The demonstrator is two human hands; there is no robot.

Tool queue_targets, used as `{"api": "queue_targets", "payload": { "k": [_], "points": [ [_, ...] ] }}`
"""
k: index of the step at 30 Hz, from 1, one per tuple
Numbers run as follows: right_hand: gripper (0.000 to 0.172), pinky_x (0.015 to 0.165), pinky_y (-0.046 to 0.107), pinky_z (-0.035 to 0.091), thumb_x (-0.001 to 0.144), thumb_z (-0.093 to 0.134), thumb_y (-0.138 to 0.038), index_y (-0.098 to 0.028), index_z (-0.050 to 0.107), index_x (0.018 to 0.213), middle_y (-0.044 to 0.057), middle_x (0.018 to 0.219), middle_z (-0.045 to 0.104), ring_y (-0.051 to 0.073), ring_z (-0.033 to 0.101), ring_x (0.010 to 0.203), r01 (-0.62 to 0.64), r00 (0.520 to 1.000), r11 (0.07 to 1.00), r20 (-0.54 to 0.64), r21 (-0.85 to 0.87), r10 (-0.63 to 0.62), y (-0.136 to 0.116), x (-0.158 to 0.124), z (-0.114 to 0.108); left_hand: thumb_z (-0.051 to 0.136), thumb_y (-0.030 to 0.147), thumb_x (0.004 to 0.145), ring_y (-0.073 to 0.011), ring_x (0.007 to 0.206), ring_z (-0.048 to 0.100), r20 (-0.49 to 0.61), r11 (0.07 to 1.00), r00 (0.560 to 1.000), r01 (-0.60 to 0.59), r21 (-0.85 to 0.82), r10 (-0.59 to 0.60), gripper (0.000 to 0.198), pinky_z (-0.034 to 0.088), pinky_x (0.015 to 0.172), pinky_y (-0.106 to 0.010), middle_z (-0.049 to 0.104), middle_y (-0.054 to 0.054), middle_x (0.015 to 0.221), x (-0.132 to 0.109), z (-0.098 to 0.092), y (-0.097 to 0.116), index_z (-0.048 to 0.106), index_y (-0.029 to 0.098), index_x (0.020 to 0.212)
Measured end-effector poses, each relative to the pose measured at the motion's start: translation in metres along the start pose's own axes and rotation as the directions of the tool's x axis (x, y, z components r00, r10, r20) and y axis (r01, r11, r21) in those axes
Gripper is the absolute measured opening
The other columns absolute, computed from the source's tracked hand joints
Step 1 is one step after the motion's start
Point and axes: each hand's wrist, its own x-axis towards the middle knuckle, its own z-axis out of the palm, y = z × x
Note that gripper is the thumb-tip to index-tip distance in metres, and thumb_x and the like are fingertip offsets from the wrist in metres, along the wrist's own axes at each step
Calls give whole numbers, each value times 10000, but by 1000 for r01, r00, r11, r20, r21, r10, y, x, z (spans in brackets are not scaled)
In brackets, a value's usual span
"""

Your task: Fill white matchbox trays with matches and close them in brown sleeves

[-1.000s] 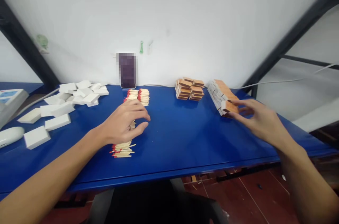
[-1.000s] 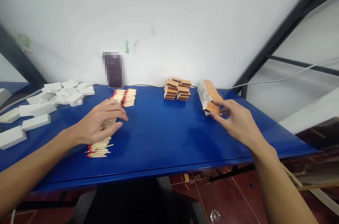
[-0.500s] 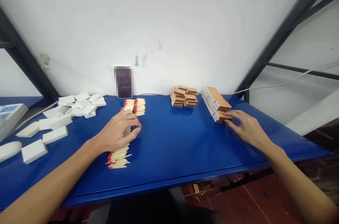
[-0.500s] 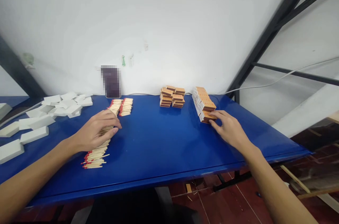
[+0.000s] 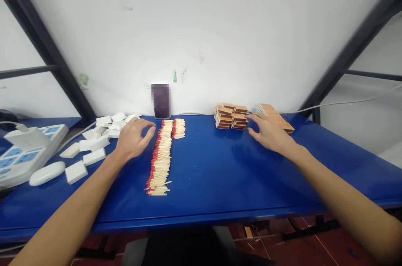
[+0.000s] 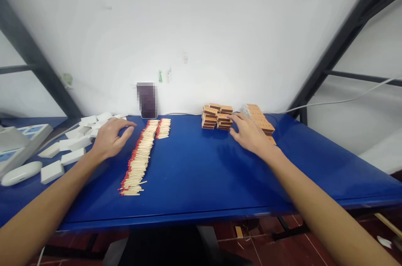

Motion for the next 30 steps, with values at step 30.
{"api": "queue_targets", "payload": {
  "k": [30],
  "points": [
    [117, 652, 301, 442, 878, 481, -252, -229, 594, 859, 38, 864, 698, 188, 640, 737, 158, 987, 977, -21, 144, -157, -79, -6, 10, 408, 278, 925, -303, 1041, 608, 49, 948, 994, 76, 311, -95, 363, 440, 891, -443, 693, -158, 1089, 24, 2, -35, 653, 143, 1156]
  ]
}}
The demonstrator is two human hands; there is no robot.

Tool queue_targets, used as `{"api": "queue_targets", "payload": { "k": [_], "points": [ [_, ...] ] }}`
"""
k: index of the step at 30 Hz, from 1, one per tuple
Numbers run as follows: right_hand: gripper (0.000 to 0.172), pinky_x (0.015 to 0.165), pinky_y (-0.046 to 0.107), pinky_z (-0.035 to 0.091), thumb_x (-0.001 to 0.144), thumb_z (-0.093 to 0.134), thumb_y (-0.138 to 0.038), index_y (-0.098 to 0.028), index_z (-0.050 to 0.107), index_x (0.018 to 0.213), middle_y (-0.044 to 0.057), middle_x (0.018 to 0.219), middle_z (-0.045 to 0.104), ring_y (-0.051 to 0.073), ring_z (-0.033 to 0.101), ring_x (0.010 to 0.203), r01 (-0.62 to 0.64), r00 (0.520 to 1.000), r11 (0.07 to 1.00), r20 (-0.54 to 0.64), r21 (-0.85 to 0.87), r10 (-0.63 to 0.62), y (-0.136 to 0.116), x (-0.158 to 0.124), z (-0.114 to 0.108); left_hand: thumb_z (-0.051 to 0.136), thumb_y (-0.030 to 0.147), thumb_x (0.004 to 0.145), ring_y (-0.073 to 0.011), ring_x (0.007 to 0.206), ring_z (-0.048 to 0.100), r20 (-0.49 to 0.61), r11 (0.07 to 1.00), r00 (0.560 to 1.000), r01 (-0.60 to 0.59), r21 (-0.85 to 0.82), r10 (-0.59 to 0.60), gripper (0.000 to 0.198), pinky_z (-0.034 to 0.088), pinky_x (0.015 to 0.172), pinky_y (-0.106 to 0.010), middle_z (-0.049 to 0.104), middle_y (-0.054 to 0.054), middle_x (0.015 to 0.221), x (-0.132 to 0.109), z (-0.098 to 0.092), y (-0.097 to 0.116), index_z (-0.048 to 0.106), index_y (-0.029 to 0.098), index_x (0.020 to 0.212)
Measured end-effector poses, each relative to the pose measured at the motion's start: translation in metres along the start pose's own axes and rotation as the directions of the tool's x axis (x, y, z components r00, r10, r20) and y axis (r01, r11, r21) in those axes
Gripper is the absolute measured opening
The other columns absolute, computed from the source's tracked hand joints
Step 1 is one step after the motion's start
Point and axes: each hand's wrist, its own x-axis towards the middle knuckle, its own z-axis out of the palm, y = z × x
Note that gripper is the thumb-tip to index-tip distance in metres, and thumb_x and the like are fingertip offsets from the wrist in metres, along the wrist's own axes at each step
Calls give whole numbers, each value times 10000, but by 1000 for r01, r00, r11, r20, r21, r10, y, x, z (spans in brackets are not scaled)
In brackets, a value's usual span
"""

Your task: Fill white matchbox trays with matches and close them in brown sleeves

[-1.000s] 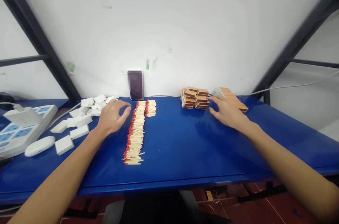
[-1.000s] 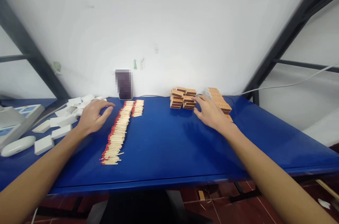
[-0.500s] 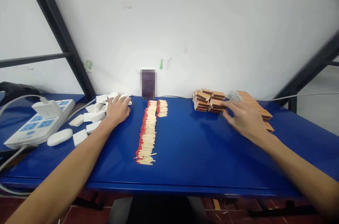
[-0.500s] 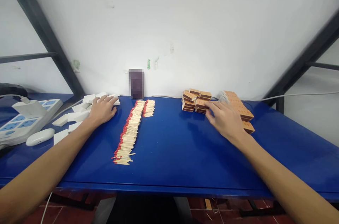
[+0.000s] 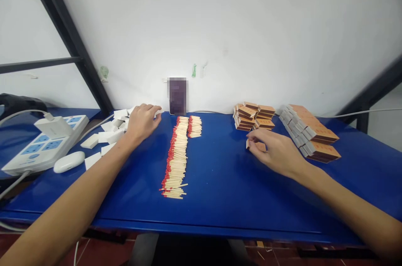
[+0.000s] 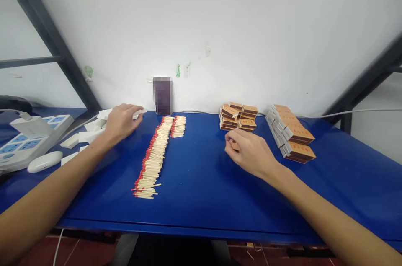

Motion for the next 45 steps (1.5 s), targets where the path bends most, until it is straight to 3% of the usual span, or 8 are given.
{"api": "queue_targets", "payload": {
  "k": [3, 7, 11, 16, 24, 33, 37, 45],
  "points": [
    [127, 659, 294, 436, 859, 494, -225, -223, 609, 913, 35, 861, 693, 171, 615, 699, 29, 997, 990, 65, 140, -39, -17, 23, 14, 499, 303, 896, -222, 947, 647, -155, 942, 988, -72, -328, 21, 305, 478, 849, -354, 721, -90, 1055, -2, -23, 34, 678, 160, 1096],
    [149, 658, 285, 432, 836, 505, -198, -190, 629, 918, 29, 830, 691, 146, 581, 644, -44, 991, 936, 135, 349, -4, -35, 58, 40, 591, 283, 818, -174, 762, 671, 71, 752, 916, -278, -597, 394, 214, 486, 674, -281, 746, -42, 890, -19, -43, 95, 728, 181, 947],
    [174, 618, 252, 410, 811, 514, -163, -176, 657, 909, 5, 754, 677, 120, 555, 600, -106, 988, 860, 151, 498, 34, -43, 80, 61, 549, 232, 861, -204, 748, 669, 254, 757, 791, -359, -546, 557, 206, 476, 653, -309, 729, -73, 841, -29, -41, 126, 732, 171, 932],
    [151, 573, 233, 354, 810, 538, -159, -165, 679, 862, -17, 662, 599, 107, 487, 579, -5, 982, 818, 157, 575, -105, -50, 85, 75, 530, 254, 885, -164, 750, 626, 128, 750, 857, -354, -558, 500, 213, 446, 669, -291, 703, -50, 872, -17, -39, 111, 715, 185, 965],
    [145, 596, 248, 346, 829, 548, -150, -167, 691, 815, -6, 671, 576, 108, 473, 577, 54, 975, 864, 162, 500, -154, -48, 89, 82, 447, 359, 924, -72, 488, 303, 48, 754, 974, -141, -641, 223, 428, 245, 507, -250, 346, 53, 498, -2, -35, 67, 469, 153, 550],
    [145, 634, 259, 351, 834, 564, -155, -184, 706, 848, -4, 683, 561, 126, 488, 631, 102, 971, 871, 144, 481, -193, -48, 90, 91, 431, 403, 914, -76, 484, 250, -18, 681, 997, -64, -730, 74, 475, 208, 482, -252, 251, 49, 498, -14, -15, 44, 333, 176, 508],
    [117, 632, 250, 357, 828, 584, -167, -177, 700, 836, -5, 698, 571, 112, 488, 628, 68, 971, 855, 161, 515, -175, -49, 87, 89, 409, 327, 920, -71, 473, 231, -16, 787, 988, -134, -603, 156, 446, 201, 487, -257, 225, 50, 508, -18, -2, 40, 252, 178, 530],
    [156, 614, 244, 348, 841, 592, -195, -166, 687, 961, -13, 697, 559, 106, 462, 606, 36, 982, 858, 141, 513, -125, -50, 83, 88, 434, 277, 890, -83, 476, 312, -60, 805, 967, -240, -543, 248, 401, 241, 532, -274, 351, 36, 498, -23, 4, 40, 320, 169, 522]
  ]
}}
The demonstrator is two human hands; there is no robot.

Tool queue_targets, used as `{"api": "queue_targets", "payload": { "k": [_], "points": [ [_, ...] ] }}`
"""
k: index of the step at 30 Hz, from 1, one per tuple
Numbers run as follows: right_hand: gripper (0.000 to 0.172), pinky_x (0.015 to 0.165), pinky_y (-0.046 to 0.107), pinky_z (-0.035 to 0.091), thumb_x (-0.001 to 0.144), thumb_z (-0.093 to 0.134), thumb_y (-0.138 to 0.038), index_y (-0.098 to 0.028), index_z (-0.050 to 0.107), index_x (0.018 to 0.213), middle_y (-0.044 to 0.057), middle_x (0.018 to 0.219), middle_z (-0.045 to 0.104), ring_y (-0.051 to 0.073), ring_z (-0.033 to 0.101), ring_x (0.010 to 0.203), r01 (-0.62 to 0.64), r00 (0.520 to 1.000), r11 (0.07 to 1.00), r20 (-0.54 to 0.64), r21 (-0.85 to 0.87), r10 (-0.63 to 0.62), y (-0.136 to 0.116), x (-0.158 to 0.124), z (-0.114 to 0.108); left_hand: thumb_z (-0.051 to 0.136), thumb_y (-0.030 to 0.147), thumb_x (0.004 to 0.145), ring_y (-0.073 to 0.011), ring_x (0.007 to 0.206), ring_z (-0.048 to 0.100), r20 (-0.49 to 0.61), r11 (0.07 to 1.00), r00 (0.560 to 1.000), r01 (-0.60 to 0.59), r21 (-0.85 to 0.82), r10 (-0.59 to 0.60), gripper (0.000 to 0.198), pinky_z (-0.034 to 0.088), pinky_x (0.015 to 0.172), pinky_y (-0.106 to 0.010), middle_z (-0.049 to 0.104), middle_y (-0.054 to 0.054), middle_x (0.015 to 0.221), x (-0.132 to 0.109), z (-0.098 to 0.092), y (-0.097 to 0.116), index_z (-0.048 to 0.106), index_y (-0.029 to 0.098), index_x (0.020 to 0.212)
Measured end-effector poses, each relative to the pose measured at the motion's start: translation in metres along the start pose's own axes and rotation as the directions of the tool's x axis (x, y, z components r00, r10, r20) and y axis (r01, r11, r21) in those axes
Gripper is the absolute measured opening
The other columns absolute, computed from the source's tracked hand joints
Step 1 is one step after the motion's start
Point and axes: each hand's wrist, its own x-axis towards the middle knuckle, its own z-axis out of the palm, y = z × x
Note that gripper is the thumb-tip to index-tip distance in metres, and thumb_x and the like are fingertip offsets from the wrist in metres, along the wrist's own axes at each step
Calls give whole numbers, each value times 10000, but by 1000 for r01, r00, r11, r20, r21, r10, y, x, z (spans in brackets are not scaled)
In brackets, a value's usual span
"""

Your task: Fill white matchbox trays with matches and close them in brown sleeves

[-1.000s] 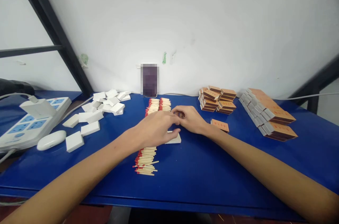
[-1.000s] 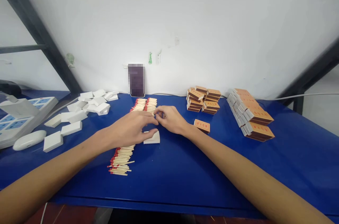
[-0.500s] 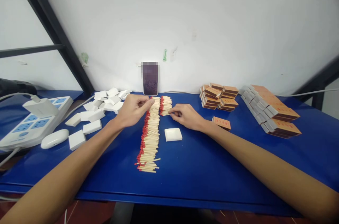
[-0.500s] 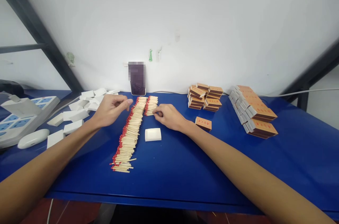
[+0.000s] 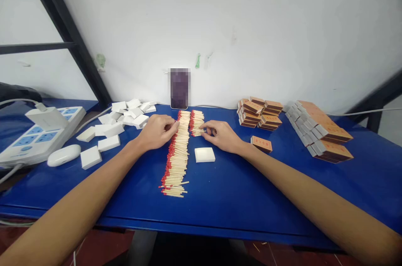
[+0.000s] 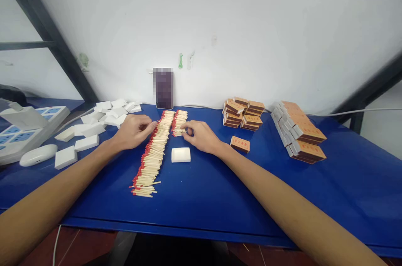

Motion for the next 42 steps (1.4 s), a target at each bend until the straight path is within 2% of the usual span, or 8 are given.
{"api": "queue_targets", "payload": {
  "k": [9, 13, 17, 20, 30, 35, 38, 42],
  "points": [
    [120, 625, 252, 348, 841, 576, -171, -177, 695, 827, 5, 708, 571, 115, 482, 630, 52, 998, 998, 24, -33, -51, -1, -1, 0, 465, 289, 861, -107, 555, 406, -31, 999, 999, -26, 37, 27, 405, 304, 635, -298, 448, 19, 533, 0, -2, 10, 399, 157, 483],
    [113, 623, 248, 347, 825, 583, -160, -174, 695, 822, 1, 714, 577, 108, 477, 626, 41, 999, 999, 34, -13, -40, -3, -2, -1, 430, 271, 887, -90, 481, 349, -57, 999, 998, 8, 37, -6, 439, 297, 583, -284, 362, 41, 461, 1, -2, 12, 378, 163, 465],
    [110, 621, 246, 350, 821, 587, -167, -171, 696, 829, -2, 713, 578, 104, 477, 622, 37, 998, 999, 41, 6, -37, -4, -6, -3, 446, 267, 909, -78, 468, 385, -74, 1000, 997, 11, -17, -12, 318, 305, 526, -248, 446, 51, 511, -1, -1, 10, 540, 158, 625],
    [128, 621, 252, 351, 846, 573, -204, -171, 693, 876, -6, 701, 571, 106, 467, 610, 29, 999, 1000, 20, 10, -29, -5, -9, -4, 465, 248, 911, -93, 553, 461, -92, 997, 993, -71, -7, 70, 218, 350, 562, -242, 537, 24, 630, -1, -1, 9, 615, 152, 784],
    [160, 627, 263, 345, 869, 549, -213, -166, 690, 808, 12, 703, 563, 123, 476, 644, 28, 999, 998, 19, -53, -27, -6, -8, -2, 403, 238, 971, -132, 738, 556, -50, 990, 989, -141, -10, 140, 243, 437, 698, -281, 631, -34, 857, -2, 0, 7, 626, 160, 1031],
    [149, 622, 257, 353, 855, 576, -235, -160, 687, 791, 2, 703, 568, 110, 476, 622, -67, 997, 997, 33, 27, 66, -5, -5, -3, 404, 227, 978, -133, 795, 580, -10, 984, 986, -167, -57, 167, 245, 452, 735, -283, 645, -41, 916, -2, -1, 9, 620, 169, 1077],
    [178, 602, 253, 350, 869, 571, -288, -162, 692, 833, -9, 680, 560, 107, 464, 597, -111, 993, 991, 45, 76, 108, -5, -4, -5, 414, 222, 980, -122, 799, 587, 14, 976, 982, -186, -116, 189, 229, 454, 724, -266, 659, -36, 932, -2, -2, 11, 619, 172, 1069],
    [266, 589, 250, 354, 902, 533, -317, -163, 670, 1069, -18, 682, 567, 108, 466, 569, -156, 988, 981, 27, 114, 154, -2, -2, -6, 422, 199, 973, -121, 800, 595, 26, 968, 979, -197, -156, 203, 212, 455, 719, -263, 666, -27, 920, -3, -2, 10, 622, 179, 1037]
  ]
}}
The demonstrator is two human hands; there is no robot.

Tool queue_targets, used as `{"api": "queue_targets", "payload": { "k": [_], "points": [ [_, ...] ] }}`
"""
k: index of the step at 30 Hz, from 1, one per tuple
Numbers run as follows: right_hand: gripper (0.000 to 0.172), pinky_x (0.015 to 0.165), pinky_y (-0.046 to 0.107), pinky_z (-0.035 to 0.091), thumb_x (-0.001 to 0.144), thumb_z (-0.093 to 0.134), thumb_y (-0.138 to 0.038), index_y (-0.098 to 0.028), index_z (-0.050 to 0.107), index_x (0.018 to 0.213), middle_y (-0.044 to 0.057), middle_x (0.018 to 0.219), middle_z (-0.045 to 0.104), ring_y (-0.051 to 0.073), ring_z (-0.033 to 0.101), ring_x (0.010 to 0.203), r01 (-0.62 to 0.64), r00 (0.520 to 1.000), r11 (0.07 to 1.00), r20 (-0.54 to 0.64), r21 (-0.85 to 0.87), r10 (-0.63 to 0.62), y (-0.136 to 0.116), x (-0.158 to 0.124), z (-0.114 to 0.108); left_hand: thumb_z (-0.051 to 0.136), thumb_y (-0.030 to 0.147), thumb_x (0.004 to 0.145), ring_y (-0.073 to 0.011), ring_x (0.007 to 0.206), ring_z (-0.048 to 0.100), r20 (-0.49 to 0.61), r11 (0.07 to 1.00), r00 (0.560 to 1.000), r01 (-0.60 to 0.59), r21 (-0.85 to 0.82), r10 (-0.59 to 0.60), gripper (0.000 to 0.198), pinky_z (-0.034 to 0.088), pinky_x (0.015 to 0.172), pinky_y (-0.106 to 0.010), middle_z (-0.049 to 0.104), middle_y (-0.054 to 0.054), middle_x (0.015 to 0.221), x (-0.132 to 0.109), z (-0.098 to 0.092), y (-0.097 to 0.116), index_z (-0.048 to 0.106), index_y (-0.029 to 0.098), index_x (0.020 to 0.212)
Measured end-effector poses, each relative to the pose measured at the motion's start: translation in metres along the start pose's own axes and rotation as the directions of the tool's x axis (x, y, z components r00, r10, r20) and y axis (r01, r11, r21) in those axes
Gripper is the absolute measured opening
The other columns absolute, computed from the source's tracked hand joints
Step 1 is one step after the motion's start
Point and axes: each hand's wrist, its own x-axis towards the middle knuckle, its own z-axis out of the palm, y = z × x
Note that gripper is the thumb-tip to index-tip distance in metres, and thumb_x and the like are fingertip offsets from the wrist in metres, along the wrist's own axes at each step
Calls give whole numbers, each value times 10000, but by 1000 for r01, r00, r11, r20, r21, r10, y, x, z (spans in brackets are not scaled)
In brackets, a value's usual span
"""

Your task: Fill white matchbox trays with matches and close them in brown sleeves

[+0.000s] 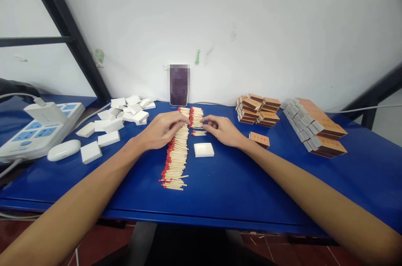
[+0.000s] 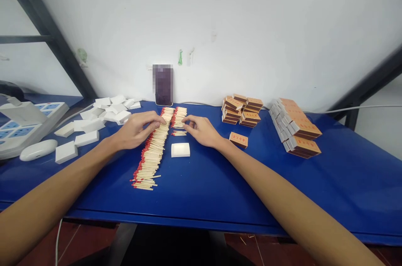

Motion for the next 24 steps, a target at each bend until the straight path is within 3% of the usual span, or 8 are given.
{"api": "queue_targets", "payload": {
  "k": [6, 9, 15, 24],
  "points": [
    [357, 649, 267, 371, 929, 499, -321, -205, 607, 1249, 2, 757, 634, 136, 527, 639, 36, 999, 993, 14, -116, -34, 1, 8, 4, 398, 173, 962, -136, 817, 594, 1, 1000, 1000, -11, 14, 11, 230, 461, 744, -284, 659, -36, 919, -1, -2, -1, 617, 178, 1033],
    [376, 657, 272, 371, 935, 487, -329, -227, 594, 1282, 5, 773, 643, 142, 530, 650, 24, 1000, 987, 14, -162, -22, 1, 10, 7, 397, 166, 949, -142, 793, 592, -55, 997, 998, 9, 81, -4, 240, 463, 734, -291, 658, -41, 893, -3, 0, -2, 622, 166, 1031],
    [324, 657, 270, 360, 935, 484, -320, -209, 662, 1183, 32, 858, 682, 143, 533, 684, 34, 999, 984, 0, -173, -34, -2, 6, 9, 416, 177, 931, -144, 734, 587, -176, 986, 984, 41, 161, -12, 225, 459, 689, -288, 659, -41, 840, -3, 3, -5, 636, 154, 978],
    [260, 632, 257, 342, 915, 504, -269, -197, 706, 1062, 23, 849, 690, 121, 504, 653, 85, 996, 990, 21, -117, -83, -3, 2, 8, 422, 172, 920, -137, 725, 587, -137, 984, 990, 48, 173, -24, 227, 463, 692, -278, 672, -50, 874, -2, 4, -3, 634, 146, 996]
  ]
}}
